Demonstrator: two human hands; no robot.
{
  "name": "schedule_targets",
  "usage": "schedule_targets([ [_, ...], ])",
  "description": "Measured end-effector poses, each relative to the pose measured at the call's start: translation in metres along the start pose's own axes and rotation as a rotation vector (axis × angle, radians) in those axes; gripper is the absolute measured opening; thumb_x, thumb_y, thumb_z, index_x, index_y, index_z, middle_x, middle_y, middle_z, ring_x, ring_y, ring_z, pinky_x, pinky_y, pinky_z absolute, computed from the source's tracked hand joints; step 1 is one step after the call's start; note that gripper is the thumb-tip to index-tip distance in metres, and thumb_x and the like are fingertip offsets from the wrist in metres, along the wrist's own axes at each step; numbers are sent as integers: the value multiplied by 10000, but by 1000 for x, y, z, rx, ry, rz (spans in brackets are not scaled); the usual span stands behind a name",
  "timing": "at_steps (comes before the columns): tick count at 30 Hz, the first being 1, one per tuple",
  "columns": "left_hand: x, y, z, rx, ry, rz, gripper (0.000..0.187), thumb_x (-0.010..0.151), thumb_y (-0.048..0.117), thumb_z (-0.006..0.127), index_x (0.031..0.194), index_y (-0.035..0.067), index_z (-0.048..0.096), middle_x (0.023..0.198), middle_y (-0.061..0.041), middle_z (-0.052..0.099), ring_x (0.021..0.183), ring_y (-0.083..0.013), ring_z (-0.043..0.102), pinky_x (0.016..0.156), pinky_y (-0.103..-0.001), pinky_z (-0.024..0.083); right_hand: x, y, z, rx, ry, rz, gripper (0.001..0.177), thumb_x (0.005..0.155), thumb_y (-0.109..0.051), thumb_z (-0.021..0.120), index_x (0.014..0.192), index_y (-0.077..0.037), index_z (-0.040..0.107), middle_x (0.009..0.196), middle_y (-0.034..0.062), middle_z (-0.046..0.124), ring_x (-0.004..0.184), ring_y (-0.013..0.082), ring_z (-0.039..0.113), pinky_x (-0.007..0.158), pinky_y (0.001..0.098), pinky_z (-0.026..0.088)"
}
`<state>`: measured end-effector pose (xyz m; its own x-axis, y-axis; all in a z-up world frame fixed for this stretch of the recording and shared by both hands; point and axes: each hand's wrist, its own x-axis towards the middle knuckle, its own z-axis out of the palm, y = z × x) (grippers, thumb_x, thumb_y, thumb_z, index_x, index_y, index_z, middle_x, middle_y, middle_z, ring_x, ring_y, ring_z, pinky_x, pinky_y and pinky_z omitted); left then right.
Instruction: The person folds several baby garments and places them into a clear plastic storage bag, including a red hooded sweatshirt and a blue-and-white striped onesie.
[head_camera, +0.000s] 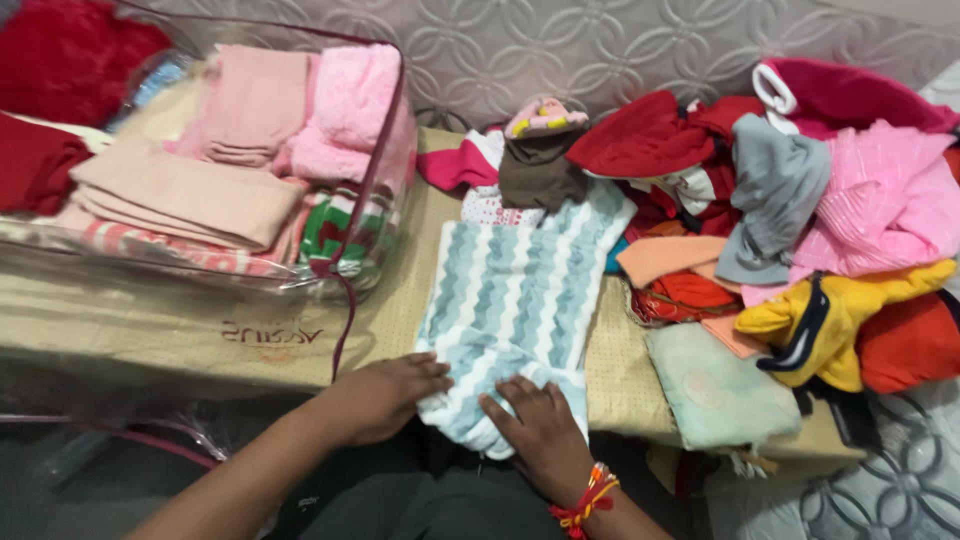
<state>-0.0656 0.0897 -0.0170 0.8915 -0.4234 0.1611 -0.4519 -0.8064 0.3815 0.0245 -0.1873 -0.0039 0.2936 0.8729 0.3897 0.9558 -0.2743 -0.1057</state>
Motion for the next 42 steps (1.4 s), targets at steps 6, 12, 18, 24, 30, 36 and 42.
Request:
schedule_targets([
  [6,40,-14,-25,-182,-2,-194,386,837,140,632,1211,138,730,1213,-94,740,1179,-281,660,1065,-422,439,14,44,-20,87,-82,50,693,746,-121,787,1397,-125,547,1212,139,697,1140,333,667,935,484,524],
  [12,128,-78,-2,-832,716,-760,397,877,383,712,1110,66,764,890,-76,780,811,-180,703,744,-348,547,106,225,-20,569,-525,370,852,718,-250,875,1453,-79,480,1262,144,709,1144,243,677,963,359,545],
  [18,184,-139,32,-980,803,-1062,639,859,435,777,1270,-17,592,1116,-159,731,978,-237,720,842,-364,573,167,289,31,427,-599,519,730,737,-382,876,1345,-48,648,1257,161,747,1159,254,696,1000,345,517],
  [24,166,-127,26,-906,657,-1108,713,857,442,745,1398,41,511,1232,-195,687,1082,-301,702,924,-403,556,117,216,17,-63,203,497,544,868,-358,771,1291,-30,676,1163,170,706,1077,353,673,917,454,529],
  [30,177,-75,-5,146,898,-537,442,798,215,726,1220,95,669,1166,-189,677,1059,-437,659,898,-489,500,81,78,40,166,88,799,522,781,-456,805,1144,-94,708,1058,114,715,834,292,731,731,413,571],
  [36,222,-63,-12,-189,595,-607,200,889,194,668,1028,197,811,1029,-130,717,956,-335,696,809,-435,544,84,107,31,375,188,857,301,930,-299,684,1103,-65,760,976,106,770,812,221,759,762,353,601],
  [42,239,-81,-5,-437,431,-905,197,841,353,722,968,234,815,958,-44,778,890,-272,743,765,-416,573,148,193,10,1107,546,908,270,929,-112,695,1156,34,696,951,90,752,783,155,748,699,260,618],
])
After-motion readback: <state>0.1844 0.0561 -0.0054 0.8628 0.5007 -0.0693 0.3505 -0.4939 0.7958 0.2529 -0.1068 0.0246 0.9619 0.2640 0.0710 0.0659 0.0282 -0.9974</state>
